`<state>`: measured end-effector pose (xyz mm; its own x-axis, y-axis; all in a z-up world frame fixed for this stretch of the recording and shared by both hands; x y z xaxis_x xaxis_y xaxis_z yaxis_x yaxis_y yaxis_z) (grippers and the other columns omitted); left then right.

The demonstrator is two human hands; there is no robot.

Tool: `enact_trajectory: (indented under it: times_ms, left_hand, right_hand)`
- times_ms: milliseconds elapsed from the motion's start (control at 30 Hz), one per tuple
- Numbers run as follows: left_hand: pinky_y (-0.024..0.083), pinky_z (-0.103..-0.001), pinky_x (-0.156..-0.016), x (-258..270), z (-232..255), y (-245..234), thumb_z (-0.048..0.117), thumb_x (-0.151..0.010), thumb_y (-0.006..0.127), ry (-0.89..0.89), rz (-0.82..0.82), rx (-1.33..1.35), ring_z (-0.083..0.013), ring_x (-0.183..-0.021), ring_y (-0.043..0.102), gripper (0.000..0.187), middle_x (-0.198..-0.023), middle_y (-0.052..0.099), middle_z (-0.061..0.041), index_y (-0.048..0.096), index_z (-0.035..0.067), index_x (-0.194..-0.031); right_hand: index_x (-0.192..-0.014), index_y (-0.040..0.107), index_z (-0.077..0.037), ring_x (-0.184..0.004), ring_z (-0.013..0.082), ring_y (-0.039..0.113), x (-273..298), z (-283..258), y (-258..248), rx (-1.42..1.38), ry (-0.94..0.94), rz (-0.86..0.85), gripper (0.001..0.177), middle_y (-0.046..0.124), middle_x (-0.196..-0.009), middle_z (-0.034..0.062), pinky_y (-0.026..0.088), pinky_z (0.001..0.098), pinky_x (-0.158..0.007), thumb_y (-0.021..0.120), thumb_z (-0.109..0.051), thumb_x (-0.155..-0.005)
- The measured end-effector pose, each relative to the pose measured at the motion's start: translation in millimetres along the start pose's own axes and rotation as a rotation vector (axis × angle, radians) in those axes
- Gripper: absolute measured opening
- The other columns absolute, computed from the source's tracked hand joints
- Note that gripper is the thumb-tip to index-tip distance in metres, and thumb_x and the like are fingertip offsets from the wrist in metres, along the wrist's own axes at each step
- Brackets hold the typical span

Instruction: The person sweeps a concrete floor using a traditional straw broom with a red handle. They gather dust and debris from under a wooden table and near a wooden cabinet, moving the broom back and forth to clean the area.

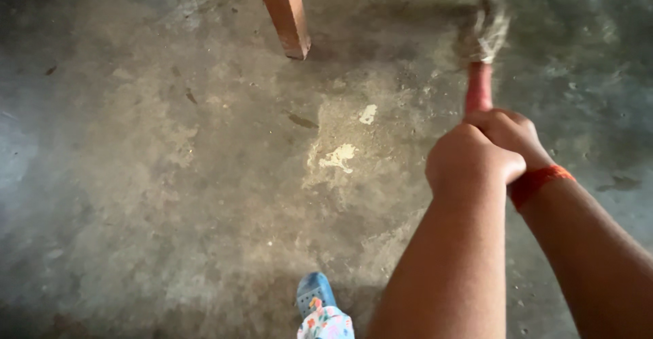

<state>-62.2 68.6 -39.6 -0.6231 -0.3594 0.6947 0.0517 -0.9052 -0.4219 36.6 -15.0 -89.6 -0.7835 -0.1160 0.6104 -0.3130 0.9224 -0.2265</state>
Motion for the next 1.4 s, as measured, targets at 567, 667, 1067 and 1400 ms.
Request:
enact_trajectory:
  times_ms: [567, 667, 1067, 1400]
  left_hand:
    - [0.057, -0.043, -0.092, -21.4, -81.4, 11.0, 0.025, -0.075, 0.075, -0.062, 0.107, -0.160, -0.0334, -0.111, 0.071, 0.039, -0.113, 0.075, -0.016, 0.077, 0.011, -0.111]
    - [0.059, -0.042, -0.089, -12.7, -108.1, -34.8, 0.028, -0.076, 0.074, -0.145, 0.150, -0.136, -0.0338, -0.103, 0.074, 0.038, -0.104, 0.077, -0.018, 0.077, 0.008, -0.108]
    - [0.061, -0.036, -0.083, 11.0, -63.8, -12.4, 0.019, -0.072, 0.074, -0.151, 0.056, 0.180, -0.0270, -0.095, 0.078, 0.040, -0.101, 0.078, -0.015, 0.075, 0.008, -0.110]
    - [0.060, -0.038, -0.086, -10.8, -50.3, 25.1, 0.021, -0.075, 0.076, -0.153, -0.020, 0.025, -0.0289, -0.099, 0.076, 0.040, -0.105, 0.076, -0.016, 0.074, 0.007, -0.112]
  right_hand:
    - [-0.096, 0.067, 0.008, -0.078, 0.0218, 0.067, -8.6, 117.7, 27.5, -0.036, 0.120, 0.040, 0.031, 0.071, -0.093, 0.0123, 0.053, 0.0383, -0.065, 0.074, -0.017, -0.081]
    - [-0.090, 0.067, 0.008, -0.070, 0.0224, 0.064, -1.0, 98.8, 87.9, -0.016, 0.095, -0.104, 0.025, 0.070, -0.084, 0.0115, 0.051, 0.0398, -0.061, 0.074, -0.012, -0.076]
    - [-0.103, 0.067, -0.001, -0.073, 0.0187, 0.067, 0.5, 20.1, 52.2, 0.253, -0.187, -0.137, 0.034, 0.071, -0.085, 0.0085, 0.055, 0.0372, -0.065, 0.076, -0.015, -0.073]
    - [-0.106, 0.077, 0.003, -0.085, 0.0223, 0.072, -53.5, 68.8, 16.4, 0.595, -0.073, -0.207, 0.038, 0.075, -0.096, 0.0133, 0.057, 0.0381, -0.073, 0.074, -0.024, -0.079]
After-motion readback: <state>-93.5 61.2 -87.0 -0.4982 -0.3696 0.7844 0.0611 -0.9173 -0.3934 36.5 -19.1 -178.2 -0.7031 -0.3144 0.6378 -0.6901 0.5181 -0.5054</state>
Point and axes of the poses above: each hand's wrist, its own x-axis away from the middle knuckle, its own y-axis out of the palm, z = x × y, the point moved 10 cm from there along -x, towards the middle knuckle
